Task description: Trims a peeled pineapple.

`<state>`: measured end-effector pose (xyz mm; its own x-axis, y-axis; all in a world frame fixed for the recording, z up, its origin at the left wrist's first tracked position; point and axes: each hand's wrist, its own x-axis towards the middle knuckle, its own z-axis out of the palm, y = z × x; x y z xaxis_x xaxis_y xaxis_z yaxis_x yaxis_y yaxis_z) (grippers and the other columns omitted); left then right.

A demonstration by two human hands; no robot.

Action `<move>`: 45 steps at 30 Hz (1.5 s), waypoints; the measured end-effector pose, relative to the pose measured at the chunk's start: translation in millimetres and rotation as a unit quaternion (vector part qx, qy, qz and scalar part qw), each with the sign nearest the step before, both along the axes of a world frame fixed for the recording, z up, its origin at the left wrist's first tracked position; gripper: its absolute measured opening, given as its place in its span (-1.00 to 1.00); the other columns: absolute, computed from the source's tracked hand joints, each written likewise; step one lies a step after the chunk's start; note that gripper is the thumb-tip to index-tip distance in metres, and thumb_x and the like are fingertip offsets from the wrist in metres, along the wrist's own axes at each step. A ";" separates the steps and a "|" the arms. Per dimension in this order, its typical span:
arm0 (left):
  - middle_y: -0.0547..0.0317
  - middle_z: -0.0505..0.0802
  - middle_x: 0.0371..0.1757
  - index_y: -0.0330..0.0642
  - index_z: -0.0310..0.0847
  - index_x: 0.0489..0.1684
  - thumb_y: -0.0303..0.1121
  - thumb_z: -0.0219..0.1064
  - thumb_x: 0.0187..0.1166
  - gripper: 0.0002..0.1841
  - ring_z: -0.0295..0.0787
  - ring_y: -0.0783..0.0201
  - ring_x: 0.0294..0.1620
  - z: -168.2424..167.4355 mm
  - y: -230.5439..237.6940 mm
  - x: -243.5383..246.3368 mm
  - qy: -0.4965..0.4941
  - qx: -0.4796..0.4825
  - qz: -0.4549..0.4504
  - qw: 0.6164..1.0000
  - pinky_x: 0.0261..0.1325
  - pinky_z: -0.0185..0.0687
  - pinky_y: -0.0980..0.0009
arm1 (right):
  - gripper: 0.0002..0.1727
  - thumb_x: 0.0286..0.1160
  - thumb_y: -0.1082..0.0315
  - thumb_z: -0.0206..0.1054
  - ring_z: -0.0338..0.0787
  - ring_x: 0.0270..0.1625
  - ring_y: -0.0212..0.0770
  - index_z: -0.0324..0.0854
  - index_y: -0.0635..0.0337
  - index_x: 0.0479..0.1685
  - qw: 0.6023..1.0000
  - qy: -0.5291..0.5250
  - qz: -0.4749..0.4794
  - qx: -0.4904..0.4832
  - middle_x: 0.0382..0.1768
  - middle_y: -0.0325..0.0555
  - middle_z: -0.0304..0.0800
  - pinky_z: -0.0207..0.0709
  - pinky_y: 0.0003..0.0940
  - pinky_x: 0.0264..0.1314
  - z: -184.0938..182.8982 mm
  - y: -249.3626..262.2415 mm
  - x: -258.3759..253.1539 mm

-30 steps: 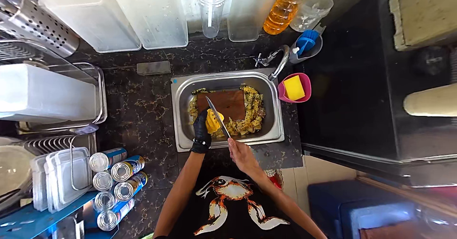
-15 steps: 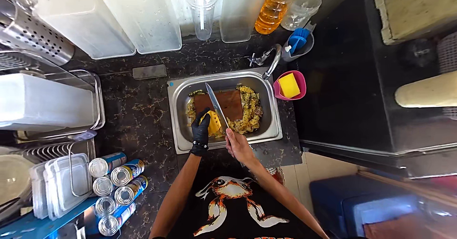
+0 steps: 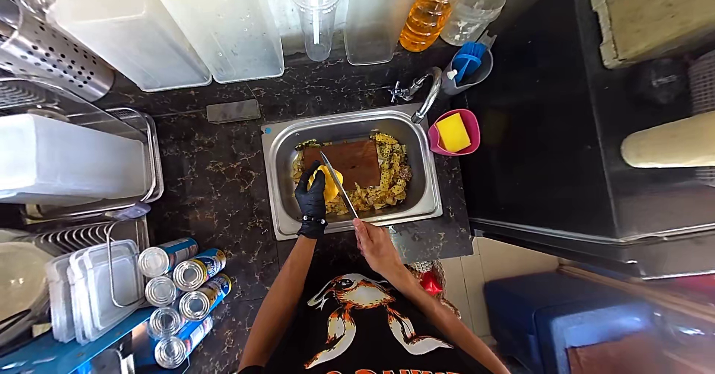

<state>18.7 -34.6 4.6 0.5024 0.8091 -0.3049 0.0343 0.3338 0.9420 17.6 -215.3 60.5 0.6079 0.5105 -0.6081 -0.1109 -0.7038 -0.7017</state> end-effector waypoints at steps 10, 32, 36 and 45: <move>0.05 0.86 0.17 -0.32 0.73 0.21 -0.41 0.27 0.66 -0.72 0.76 0.36 0.09 3.3 -8.4 5.0 0.007 -0.043 -0.005 0.999 0.20 0.67 0.38 | -0.32 0.87 -0.16 -0.21 0.64 -0.51 -0.24 0.65 0.13 -0.36 0.998 -0.060 0.000 0.008 -0.62 -0.23 0.53 0.53 -0.18 -0.35 10.5 -1.5 -7.7; 0.06 0.86 0.22 -0.34 0.75 0.16 -0.40 0.31 0.64 -0.73 0.75 0.36 0.22 1.7 -4.1 6.9 0.009 -0.014 0.016 1.000 0.32 0.62 0.39 | -0.26 0.84 -0.23 -0.24 0.75 -0.35 0.00 0.66 0.19 -0.23 0.990 -0.096 0.046 -0.090 -0.54 -0.07 0.62 0.58 0.03 -0.23 14.1 0.3 -7.5; 0.11 0.87 0.13 -0.28 0.77 0.16 -0.35 0.31 0.66 -0.73 0.75 0.40 0.10 -1.1 -15.6 0.9 0.044 -0.025 0.012 0.999 0.25 0.63 0.41 | -0.24 0.85 -0.23 -0.27 0.85 -0.14 0.12 0.68 0.24 0.00 0.986 -0.083 0.061 -0.128 -0.37 0.06 0.78 0.64 0.12 -0.03 12.1 17.7 -3.0; -0.15 0.80 0.22 -0.37 0.65 0.29 -0.32 0.24 0.73 -0.66 0.73 0.18 0.17 -25.8 -9.2 -13.4 0.089 -0.079 0.046 0.992 0.27 0.64 0.19 | -0.29 0.89 -0.12 -0.24 0.60 -0.53 -0.17 0.66 0.31 -0.13 0.996 -0.007 -0.048 0.079 -0.56 -0.13 0.56 0.60 -0.11 -0.38 -1.4 23.8 20.0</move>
